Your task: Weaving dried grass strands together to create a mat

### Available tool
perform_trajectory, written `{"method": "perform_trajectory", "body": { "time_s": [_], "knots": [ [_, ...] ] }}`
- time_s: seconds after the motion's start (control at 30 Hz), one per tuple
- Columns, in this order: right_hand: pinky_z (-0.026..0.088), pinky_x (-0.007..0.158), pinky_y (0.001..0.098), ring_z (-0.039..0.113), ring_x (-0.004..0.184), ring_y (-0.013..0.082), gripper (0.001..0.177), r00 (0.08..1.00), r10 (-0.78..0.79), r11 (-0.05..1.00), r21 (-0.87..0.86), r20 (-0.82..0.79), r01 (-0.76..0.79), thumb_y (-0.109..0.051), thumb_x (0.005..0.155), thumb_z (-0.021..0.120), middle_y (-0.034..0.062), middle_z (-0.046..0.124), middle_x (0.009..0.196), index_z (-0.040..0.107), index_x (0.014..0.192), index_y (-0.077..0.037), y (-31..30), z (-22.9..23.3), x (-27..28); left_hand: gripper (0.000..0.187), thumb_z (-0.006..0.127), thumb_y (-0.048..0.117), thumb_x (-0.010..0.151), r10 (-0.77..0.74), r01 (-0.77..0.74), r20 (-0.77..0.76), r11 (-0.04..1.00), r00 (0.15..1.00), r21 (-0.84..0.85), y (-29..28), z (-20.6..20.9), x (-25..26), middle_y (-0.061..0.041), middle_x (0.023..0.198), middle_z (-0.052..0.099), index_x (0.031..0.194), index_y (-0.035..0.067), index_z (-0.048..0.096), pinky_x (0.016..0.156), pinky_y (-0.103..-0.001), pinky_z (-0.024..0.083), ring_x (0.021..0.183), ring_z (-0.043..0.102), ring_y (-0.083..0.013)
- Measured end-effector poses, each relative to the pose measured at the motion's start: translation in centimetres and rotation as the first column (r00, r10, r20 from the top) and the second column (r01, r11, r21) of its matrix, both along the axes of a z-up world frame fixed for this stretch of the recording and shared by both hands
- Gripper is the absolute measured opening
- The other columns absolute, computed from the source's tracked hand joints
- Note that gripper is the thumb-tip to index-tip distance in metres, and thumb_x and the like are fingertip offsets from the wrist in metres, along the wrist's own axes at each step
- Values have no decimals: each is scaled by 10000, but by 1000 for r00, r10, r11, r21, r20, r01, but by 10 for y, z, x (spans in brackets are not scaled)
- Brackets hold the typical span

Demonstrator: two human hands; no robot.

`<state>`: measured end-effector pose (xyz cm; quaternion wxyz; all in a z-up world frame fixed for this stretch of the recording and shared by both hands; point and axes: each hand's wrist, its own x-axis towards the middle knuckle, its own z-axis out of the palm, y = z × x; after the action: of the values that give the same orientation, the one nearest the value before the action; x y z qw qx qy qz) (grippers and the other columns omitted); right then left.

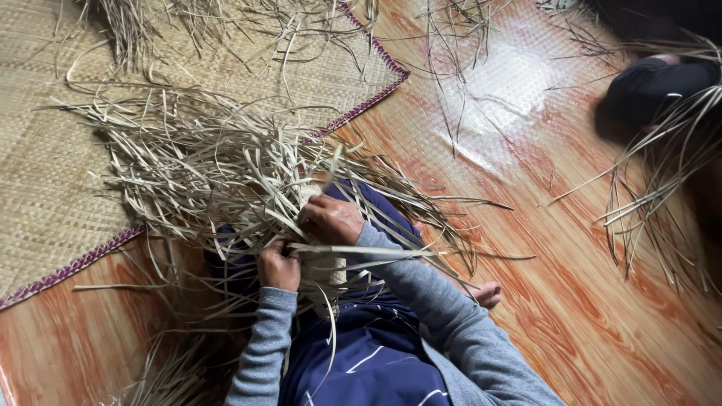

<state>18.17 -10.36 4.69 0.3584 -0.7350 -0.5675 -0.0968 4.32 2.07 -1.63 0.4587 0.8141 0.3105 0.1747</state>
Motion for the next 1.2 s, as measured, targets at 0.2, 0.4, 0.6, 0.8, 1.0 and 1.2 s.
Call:
{"method": "perform_trajectory", "body": {
  "time_s": [0.2, 0.4, 0.6, 0.8, 1.0, 1.2],
  "knots": [
    [575, 702, 446, 671, 835, 324, 162, 973, -74, 990, -137, -218, 45, -301, 846, 764, 42, 623, 866, 666, 902, -184, -12, 9, -1, 253, 668, 57, 716, 83, -86, -46, 994, 995, -63, -1, -9, 5, -177, 838, 750, 935, 52, 794, 784, -416, 593, 915, 737, -338],
    [529, 863, 428, 674, 936, 287, 139, 542, -194, 973, -231, -817, 0, -246, 957, 647, 100, 714, 1008, 746, 966, -150, -20, 37, -6, 208, 699, -41, 694, 123, -123, -16, 972, 992, -199, 2, -10, 16, -251, 870, 745, 889, 1, 757, 826, -475, 585, 965, 726, -406],
    [571, 668, 369, 680, 739, 271, 132, 931, -157, 986, -108, -330, 128, -229, 880, 805, -4, 656, 857, 757, 993, -276, -29, -1, 13, 173, 736, 123, 707, 145, -158, -68, 952, 987, -263, 0, -28, 28, -58, 823, 774, 856, 172, 807, 785, -366, 590, 912, 747, -283],
    [551, 636, 400, 653, 651, 273, 147, 945, -69, 990, -141, -321, 24, -277, 872, 813, 13, 661, 824, 765, 1009, -258, -15, 1, 10, 154, 773, 260, 693, 118, -149, -177, 973, 977, -176, -10, 19, 17, -31, 831, 777, 843, 249, 802, 793, -383, 591, 943, 743, -290],
    [501, 676, 378, 664, 797, 270, 136, 988, -20, 991, -132, -151, -1, -315, 830, 775, 7, 631, 831, 706, 929, -252, -16, -34, 26, 237, 749, 117, 667, 81, -94, -69, 973, 994, -210, -13, 39, 14, -76, 843, 781, 888, 170, 814, 791, -380, 597, 947, 751, -309],
    [390, 764, 334, 589, 908, 242, 112, 967, 139, 968, -179, -214, -179, -255, 833, 678, -36, 574, 869, 571, 823, -223, -47, -29, 30, 144, 745, 193, 680, 72, -95, -95, 961, 993, -261, -12, 17, 11, -13, 793, 767, 816, 221, 785, 785, -388, 593, 917, 753, -265]
  ]
}}
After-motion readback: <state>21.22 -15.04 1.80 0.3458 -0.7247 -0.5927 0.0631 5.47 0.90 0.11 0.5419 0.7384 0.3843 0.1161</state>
